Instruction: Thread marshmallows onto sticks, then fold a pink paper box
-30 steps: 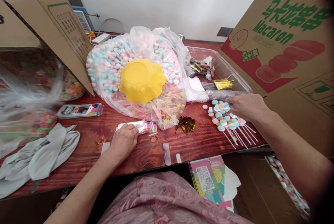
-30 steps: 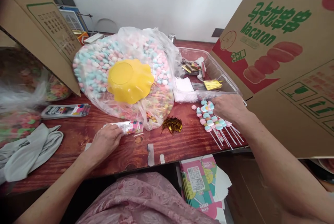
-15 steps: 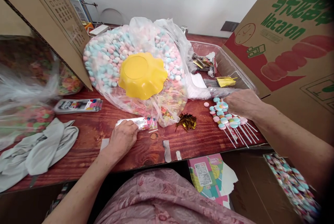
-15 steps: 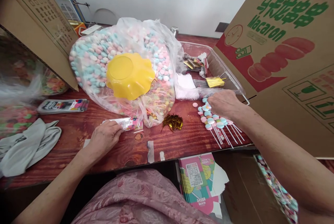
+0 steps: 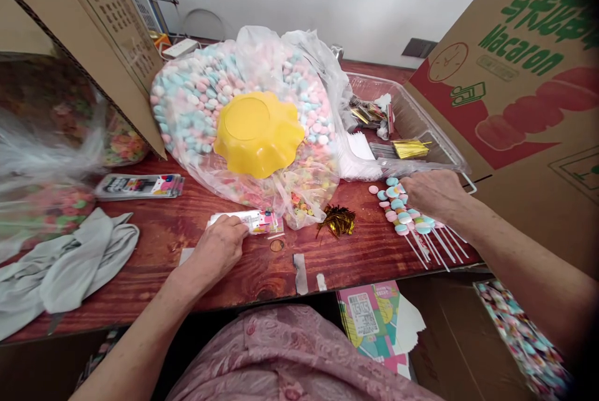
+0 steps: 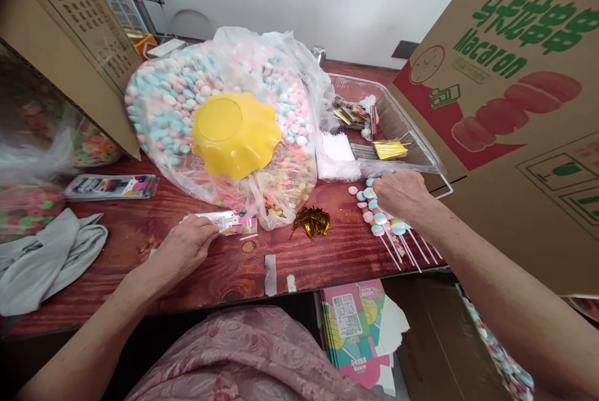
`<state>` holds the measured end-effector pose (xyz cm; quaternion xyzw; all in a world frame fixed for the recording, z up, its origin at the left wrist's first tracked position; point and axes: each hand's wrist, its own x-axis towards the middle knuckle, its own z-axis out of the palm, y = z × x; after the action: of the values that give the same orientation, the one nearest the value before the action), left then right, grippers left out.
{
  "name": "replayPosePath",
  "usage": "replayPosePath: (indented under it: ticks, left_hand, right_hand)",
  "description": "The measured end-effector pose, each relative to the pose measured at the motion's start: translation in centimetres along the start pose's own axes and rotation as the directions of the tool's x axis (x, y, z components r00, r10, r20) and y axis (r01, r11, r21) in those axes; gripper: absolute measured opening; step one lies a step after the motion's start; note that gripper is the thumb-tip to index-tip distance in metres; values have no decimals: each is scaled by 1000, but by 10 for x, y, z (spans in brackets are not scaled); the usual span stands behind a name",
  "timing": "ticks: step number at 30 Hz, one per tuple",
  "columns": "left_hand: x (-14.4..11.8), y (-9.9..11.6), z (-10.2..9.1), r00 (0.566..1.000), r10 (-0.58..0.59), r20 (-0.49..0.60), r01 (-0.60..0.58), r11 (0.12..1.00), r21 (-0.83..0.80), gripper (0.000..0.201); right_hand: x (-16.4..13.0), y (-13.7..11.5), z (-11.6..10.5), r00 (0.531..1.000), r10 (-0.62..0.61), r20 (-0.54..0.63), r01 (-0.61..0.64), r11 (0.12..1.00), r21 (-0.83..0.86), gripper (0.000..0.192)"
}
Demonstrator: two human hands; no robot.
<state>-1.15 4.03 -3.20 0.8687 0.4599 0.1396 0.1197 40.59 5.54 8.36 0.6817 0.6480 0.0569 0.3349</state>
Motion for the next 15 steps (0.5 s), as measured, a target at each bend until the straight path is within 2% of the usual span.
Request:
replayPosePath:
  ticks: [4,8,10,13,15]
  left_hand:
    - [1,-6,-3,1000,6,1,-6,999,-41,27]
    - [4,-11,-3,1000,-14,-7,13,997,-78,27]
    - [5,-12,-3,1000,-24,-9,23,996,-85,25]
    - [5,-13,-2,999,-36,-35,32,994,-105,21]
    - [5,-14,0,997,-46,-62,38,991,-127,19]
  right_hand:
    - [8,0,-3,1000,-23,9,23,1000,-4,18]
    - [21,7,-3,995,-83,-53,86,995,44,11]
    - [27,12,2,990,-90,-112,100,991,90,12]
    - [35,17,15,969,-39,-246,89,976,196,24]
    - [36,20,23,915,86,-395,42,952,304,33]
